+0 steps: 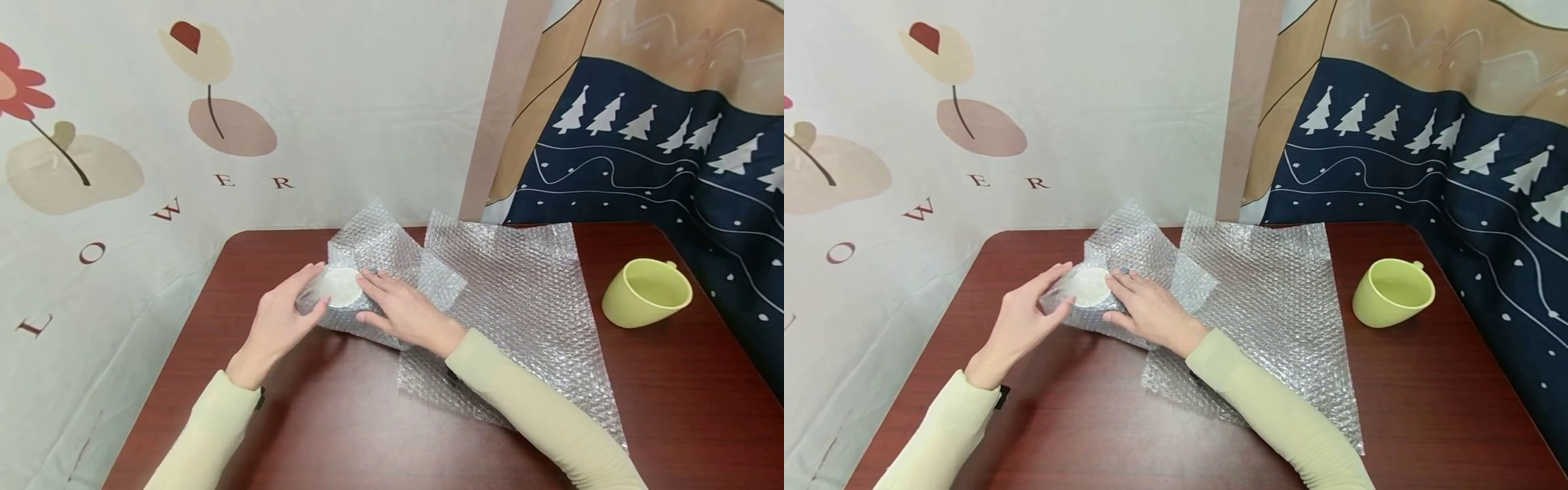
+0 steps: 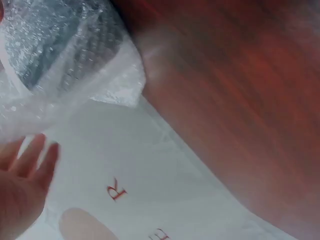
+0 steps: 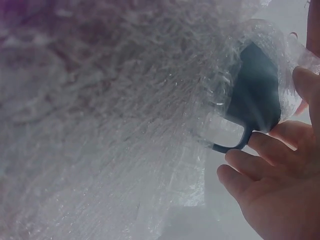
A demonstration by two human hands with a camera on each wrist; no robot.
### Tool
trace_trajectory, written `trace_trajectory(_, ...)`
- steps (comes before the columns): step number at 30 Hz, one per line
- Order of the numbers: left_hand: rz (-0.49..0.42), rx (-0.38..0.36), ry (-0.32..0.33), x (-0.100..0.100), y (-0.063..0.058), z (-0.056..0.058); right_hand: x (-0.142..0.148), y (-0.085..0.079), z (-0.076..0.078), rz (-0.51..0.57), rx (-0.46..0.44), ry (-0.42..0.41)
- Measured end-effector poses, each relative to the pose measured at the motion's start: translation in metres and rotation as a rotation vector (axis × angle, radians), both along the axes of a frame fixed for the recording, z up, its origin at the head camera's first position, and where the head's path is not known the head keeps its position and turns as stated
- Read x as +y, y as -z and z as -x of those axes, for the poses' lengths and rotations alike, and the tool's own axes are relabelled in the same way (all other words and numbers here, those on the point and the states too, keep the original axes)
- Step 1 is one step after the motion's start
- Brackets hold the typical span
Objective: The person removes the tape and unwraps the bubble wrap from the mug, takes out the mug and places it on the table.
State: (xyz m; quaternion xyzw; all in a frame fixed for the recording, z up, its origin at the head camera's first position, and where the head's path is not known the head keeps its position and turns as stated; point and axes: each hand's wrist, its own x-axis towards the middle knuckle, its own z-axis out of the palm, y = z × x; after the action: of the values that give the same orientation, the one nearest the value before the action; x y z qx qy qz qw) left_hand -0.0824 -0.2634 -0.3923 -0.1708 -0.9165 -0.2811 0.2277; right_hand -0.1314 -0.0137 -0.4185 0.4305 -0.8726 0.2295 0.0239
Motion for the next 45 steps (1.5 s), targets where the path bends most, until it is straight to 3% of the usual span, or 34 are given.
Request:
trace_trajectory(4, 0.127, -0.043, 0.062, 0.008, -0.004, 0.005, 0.0, 0.0, 0.0, -0.006, -0.002, 0.002)
trace_trajectory(12, 0.386, 0.122, 0.139, 0.015, -0.014, 0.012, -0.001, -0.001, 0.0, -0.027, -0.02, 0.008)
trace_trajectory(19, 0.452, 0.154, 0.183, 0.016, -0.016, 0.013, 0.0, -0.001, -0.002, -0.029, -0.02, 0.01)
trace_trajectory(23, 0.428, 0.176, 0.181, 0.013, -0.012, 0.012, 0.0, -0.001, -0.002, -0.016, -0.023, 0.003)
trace_trajectory(31, 0.251, 0.196, 0.123, 0.004, -0.007, 0.013, 0.0, 0.0, -0.002, 0.0, -0.024, -0.001)
trace_trajectory(39, 0.059, 0.26, -0.062, -0.005, -0.008, 0.012, 0.0, 0.0, -0.002, -0.009, -0.025, 0.009)
trace_trajectory(45, -0.081, 0.3, -0.16, -0.014, -0.008, 0.012, 0.0, -0.002, -0.003, -0.011, -0.034, 0.005)
